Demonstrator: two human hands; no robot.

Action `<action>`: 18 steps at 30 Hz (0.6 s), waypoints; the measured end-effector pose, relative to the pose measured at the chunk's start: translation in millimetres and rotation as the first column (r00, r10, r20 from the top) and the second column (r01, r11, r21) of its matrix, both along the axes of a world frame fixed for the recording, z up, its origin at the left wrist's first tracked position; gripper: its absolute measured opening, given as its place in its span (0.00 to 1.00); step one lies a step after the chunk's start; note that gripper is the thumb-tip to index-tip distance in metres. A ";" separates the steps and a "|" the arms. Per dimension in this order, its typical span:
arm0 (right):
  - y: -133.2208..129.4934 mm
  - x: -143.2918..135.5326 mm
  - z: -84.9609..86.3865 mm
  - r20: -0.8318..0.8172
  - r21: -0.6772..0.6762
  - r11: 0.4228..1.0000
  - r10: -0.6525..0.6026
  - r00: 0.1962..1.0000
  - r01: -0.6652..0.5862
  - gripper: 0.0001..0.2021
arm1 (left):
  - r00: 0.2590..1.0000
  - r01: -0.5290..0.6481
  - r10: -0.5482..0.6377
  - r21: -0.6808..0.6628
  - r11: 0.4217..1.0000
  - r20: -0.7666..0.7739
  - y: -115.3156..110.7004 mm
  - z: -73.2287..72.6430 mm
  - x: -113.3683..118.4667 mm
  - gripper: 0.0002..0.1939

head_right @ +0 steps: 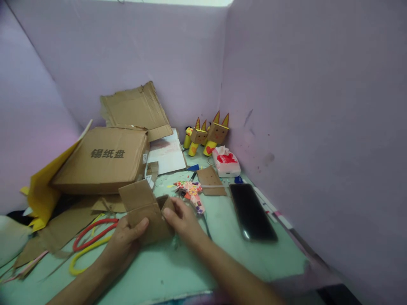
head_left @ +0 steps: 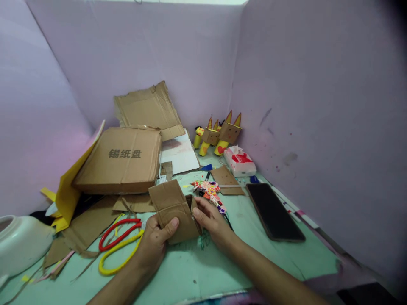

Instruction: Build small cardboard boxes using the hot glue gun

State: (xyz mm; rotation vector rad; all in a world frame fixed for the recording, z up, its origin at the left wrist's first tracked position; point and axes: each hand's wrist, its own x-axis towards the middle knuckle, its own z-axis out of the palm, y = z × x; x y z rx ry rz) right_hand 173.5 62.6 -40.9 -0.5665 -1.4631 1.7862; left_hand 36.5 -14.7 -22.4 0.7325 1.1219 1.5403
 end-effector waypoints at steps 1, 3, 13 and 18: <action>-0.2 -0.4 0.0 -0.007 -0.010 1.000 0.006 1.000 -0.006 0.26 | 1.000 0.003 -0.003 0.000 1.000 -0.012 0.1 0.4 0.1 0.21; -0.3 -1.0 -0.5 -0.018 -0.037 0.999 0.012 1.000 -0.013 0.25 | 0.999 0.006 -0.006 -0.004 1.000 -0.039 0.2 0.8 0.0 0.22; 1.6 -0.3 -4.6 -0.010 -0.028 1.000 0.004 1.000 -0.004 0.26 | 0.994 0.026 -0.026 0.005 1.000 -0.108 -0.8 -10.2 -6.0 0.21; 3.3 -0.8 -7.3 -0.024 -0.057 0.998 -0.009 1.000 0.007 0.27 | 0.990 0.029 -0.027 0.010 1.000 -0.139 -2.1 -11.8 -5.7 0.20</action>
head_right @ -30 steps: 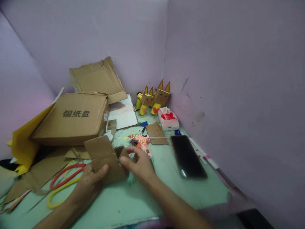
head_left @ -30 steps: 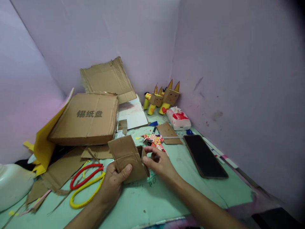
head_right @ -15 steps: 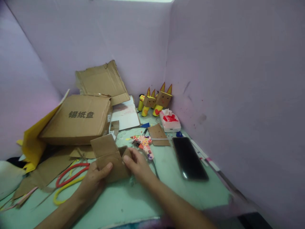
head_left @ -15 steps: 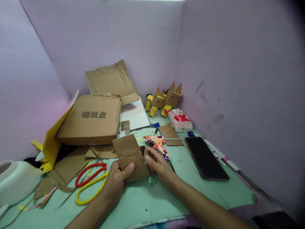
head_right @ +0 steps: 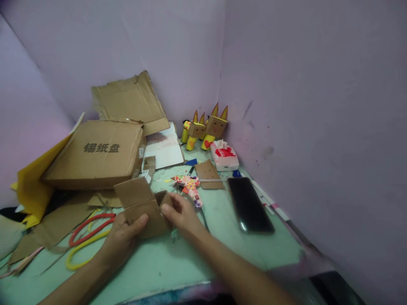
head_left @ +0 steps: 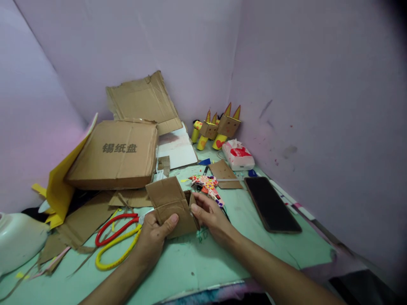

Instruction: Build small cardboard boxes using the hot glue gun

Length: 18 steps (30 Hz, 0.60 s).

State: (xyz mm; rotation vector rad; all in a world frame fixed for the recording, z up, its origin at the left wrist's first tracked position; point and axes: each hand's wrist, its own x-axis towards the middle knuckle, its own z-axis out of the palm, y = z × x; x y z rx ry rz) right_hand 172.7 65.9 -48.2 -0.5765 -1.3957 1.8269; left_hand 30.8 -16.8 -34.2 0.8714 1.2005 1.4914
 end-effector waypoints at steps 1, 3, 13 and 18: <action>-0.1 0.4 0.0 0.001 -0.011 1.000 -0.003 1.000 0.003 0.27 | 1.000 -0.004 0.004 0.006 1.000 -0.015 -0.2 0.5 0.2 0.20; -0.9 1.5 0.7 0.005 -0.029 1.000 0.000 1.000 0.001 0.27 | 0.998 -0.008 0.008 0.010 1.000 -0.056 -0.8 1.9 0.2 0.21; -1.7 -0.4 4.3 -0.003 -0.043 0.999 0.008 1.000 -0.008 0.24 | 0.996 -0.053 0.054 0.017 0.998 -0.069 0.0 0.9 -0.2 0.18; -1.4 -1.7 1.6 -0.013 -0.007 1.000 0.027 1.000 -0.027 0.26 | 0.996 -0.091 0.091 0.014 0.996 0.026 1.1 0.2 3.0 0.18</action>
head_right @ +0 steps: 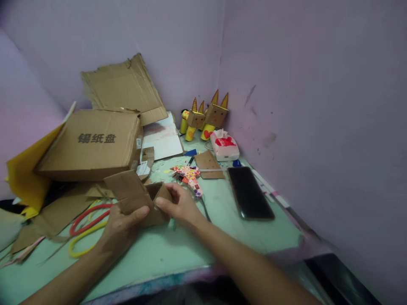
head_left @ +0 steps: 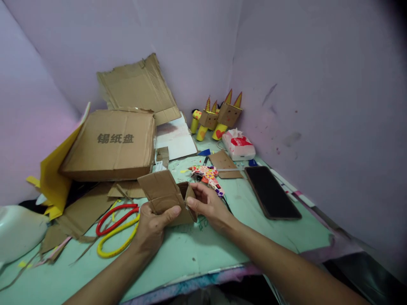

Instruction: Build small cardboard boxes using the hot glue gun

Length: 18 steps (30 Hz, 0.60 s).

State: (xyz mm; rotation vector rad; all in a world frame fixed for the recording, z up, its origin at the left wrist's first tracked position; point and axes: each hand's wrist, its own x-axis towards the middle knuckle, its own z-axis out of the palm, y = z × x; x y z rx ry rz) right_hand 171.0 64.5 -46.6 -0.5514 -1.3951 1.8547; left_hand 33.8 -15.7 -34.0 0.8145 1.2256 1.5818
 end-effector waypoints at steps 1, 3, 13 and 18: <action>-0.2 0.2 0.0 0.001 0.013 1.000 0.000 1.000 0.000 0.26 | 1.000 0.003 -0.003 0.002 1.000 0.011 -0.1 1.0 0.5 0.18; -0.8 0.5 0.5 0.011 0.041 0.999 0.002 1.000 -0.003 0.25 | 0.999 0.005 -0.005 -0.004 1.000 0.042 -0.3 3.7 1.1 0.18; -1.0 -1.1 0.7 0.020 0.095 0.995 0.009 1.000 -0.011 0.26 | 0.998 0.046 -0.047 0.024 0.999 0.039 -0.2 -0.3 -2.7 0.19; -1.9 -1.4 -0.6 0.031 0.085 0.996 -0.004 1.000 0.001 0.26 | 0.998 0.021 -0.021 0.007 1.000 0.057 0.1 0.6 -0.8 0.21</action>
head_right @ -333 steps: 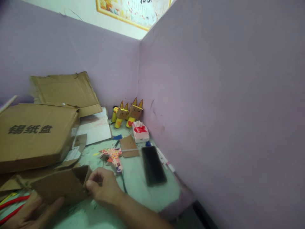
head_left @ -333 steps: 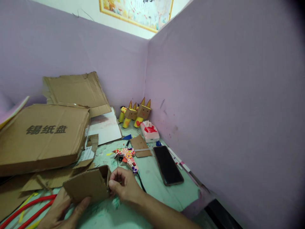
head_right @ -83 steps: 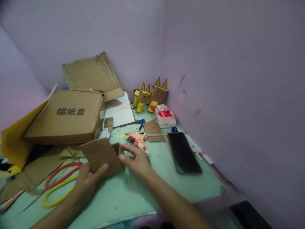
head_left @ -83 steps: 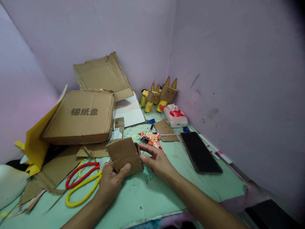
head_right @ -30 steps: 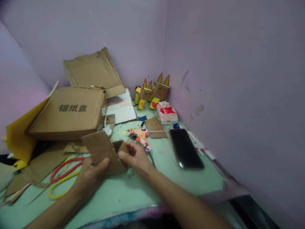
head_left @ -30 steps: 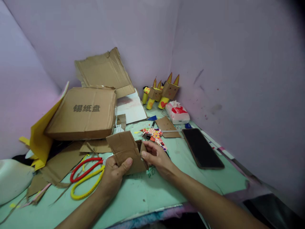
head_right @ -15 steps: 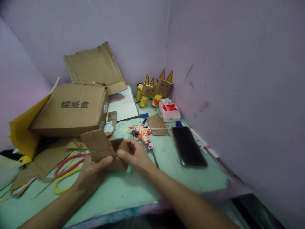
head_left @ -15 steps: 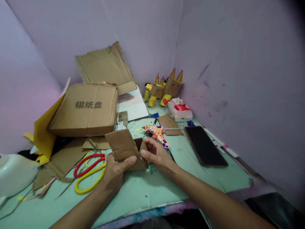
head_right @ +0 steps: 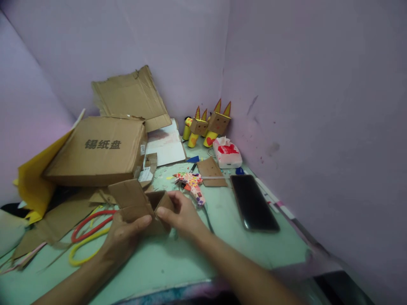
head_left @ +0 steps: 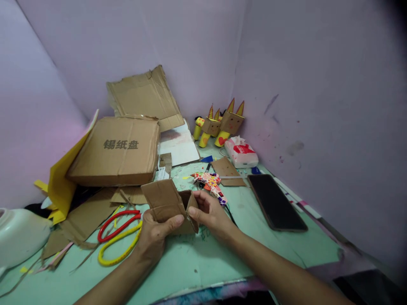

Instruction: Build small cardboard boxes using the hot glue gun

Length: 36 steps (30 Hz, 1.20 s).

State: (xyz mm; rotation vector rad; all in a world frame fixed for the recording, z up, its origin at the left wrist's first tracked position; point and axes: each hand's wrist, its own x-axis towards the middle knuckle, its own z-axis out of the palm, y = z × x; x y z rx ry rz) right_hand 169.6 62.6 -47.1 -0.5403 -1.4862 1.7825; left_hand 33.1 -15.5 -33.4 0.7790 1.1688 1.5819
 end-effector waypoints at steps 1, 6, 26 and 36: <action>-0.4 0.0 0.4 0.007 0.003 1.000 -0.005 1.000 0.005 0.26 | 1.000 -0.011 0.011 -0.006 1.000 0.012 0.0 1.6 0.7 0.20; -1.8 0.9 3.2 0.041 0.031 0.999 -0.024 0.999 0.023 0.27 | 0.999 -0.043 0.043 0.002 0.999 0.022 0.0 7.2 1.9 0.18; -2.5 0.6 3.5 0.036 0.058 0.997 -0.062 0.997 0.060 0.23 | 0.997 -0.028 0.028 0.007 1.000 -0.072 -1.5 -0.2 0.2 0.19; -2.0 -0.7 0.6 0.031 0.015 0.999 -0.044 0.999 0.044 0.27 | 0.995 -0.036 0.039 0.039 0.999 -0.087 -0.7 0.9 1.3 0.18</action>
